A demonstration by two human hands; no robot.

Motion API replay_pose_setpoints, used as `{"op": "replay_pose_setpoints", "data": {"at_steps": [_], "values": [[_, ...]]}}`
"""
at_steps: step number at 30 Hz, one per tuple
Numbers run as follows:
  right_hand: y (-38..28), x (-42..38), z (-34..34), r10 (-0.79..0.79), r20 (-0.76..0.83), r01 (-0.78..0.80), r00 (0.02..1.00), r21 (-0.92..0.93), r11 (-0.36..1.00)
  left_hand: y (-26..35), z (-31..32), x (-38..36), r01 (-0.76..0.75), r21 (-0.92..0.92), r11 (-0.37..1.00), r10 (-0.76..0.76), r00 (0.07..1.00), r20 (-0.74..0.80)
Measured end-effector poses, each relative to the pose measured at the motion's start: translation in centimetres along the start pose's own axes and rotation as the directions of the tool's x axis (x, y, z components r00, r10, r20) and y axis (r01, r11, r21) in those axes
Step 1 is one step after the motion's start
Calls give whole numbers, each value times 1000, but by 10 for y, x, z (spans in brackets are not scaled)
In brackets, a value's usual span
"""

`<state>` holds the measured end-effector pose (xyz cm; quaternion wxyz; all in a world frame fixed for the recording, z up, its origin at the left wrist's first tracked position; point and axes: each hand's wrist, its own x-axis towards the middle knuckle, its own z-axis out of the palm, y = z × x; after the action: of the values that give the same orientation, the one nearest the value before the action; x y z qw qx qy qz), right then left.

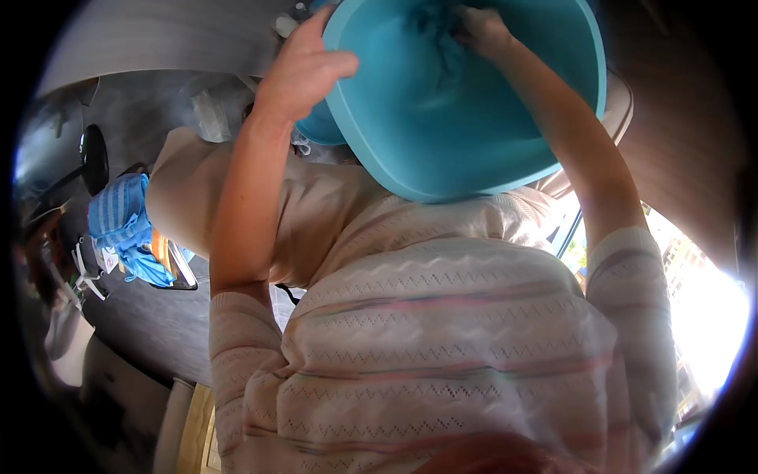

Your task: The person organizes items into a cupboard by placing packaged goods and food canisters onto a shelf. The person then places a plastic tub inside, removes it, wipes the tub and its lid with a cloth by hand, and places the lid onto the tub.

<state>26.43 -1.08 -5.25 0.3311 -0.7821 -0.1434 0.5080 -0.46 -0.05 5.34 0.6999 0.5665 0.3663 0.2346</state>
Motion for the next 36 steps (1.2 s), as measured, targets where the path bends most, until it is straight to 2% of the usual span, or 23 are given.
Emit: {"op": "replay_pose_setpoints", "data": {"at_steps": [2,4,6,9,12,15,18,20,23,24,25,27,28,29,30,31,32,34,35,36], "values": [[22,9,30,-271,-83,247,959,-220,944,1,4,0,-31,-10,999,31,999,26],[33,14,59,-532,-98,442,841,-444,780,-1,3,1,-29,-24,999,30,999,37],[44,-20,84,-556,114,529,823,-510,679,-2,3,-2,-28,-41,999,29,999,26],[66,-29,98,-609,298,642,735,-594,485,-2,5,-5,-26,-71,997,27,1000,10],[82,-37,76,-350,681,751,644,-650,118,-7,1,-6,-9,-74,997,13,999,51],[93,-48,61,13,726,722,688,-683,-110,-4,4,-9,-47,-65,997,50,997,51],[84,-46,44,303,633,700,713,-665,-259,-4,2,-10,-39,-44,998,42,997,67],[61,-46,22,174,615,637,769,-720,-274,-3,2,-9,-38,-49,998,42,996,79],[1,-49,-14,-11,567,538,824,-788,-301,8,2,-5,-49,42,998,45,995,87],[-6,-47,-18,-79,544,501,835,-812,-297,13,-8,-1,-29,38,999,19,971,239],[-6,-38,-15,-105,582,470,806,-739,-483,17,-24,5,-9,38,999,-6,924,381],[1,-23,1,-124,664,333,738,-517,-789,13,-37,15,35,26,999,-44,851,524],[11,-21,14,-306,684,460,663,-693,-555,7,-38,18,60,11,998,-57,844,534],[21,-21,32,-490,632,584,600,-765,-272,5,-32,16,40,26,999,-48,887,460],[37,-29,49,-505,679,525,533,-734,-431,3,-27,14,24,45,999,-39,923,382],[50,-36,59,-506,726,445,466,-686,-576,7,-9,4,-24,102,994,2,978,209],[52,-33,57,-510,705,414,493,-706,-574,10,3,-2,-57,165,985,53,998,30],[57,-27,49,-508,664,357,549,-736,-575,10,8,-6,-83,160,984,87,996,-19],[60,-14,40,-585,608,337,537,-790,-512,9,10,-7,-95,159,983,103,994,-40],[55,-15,28,-561,554,306,615,-824,-478,7,8,-7,-89,124,988,90,996,-5]]}}
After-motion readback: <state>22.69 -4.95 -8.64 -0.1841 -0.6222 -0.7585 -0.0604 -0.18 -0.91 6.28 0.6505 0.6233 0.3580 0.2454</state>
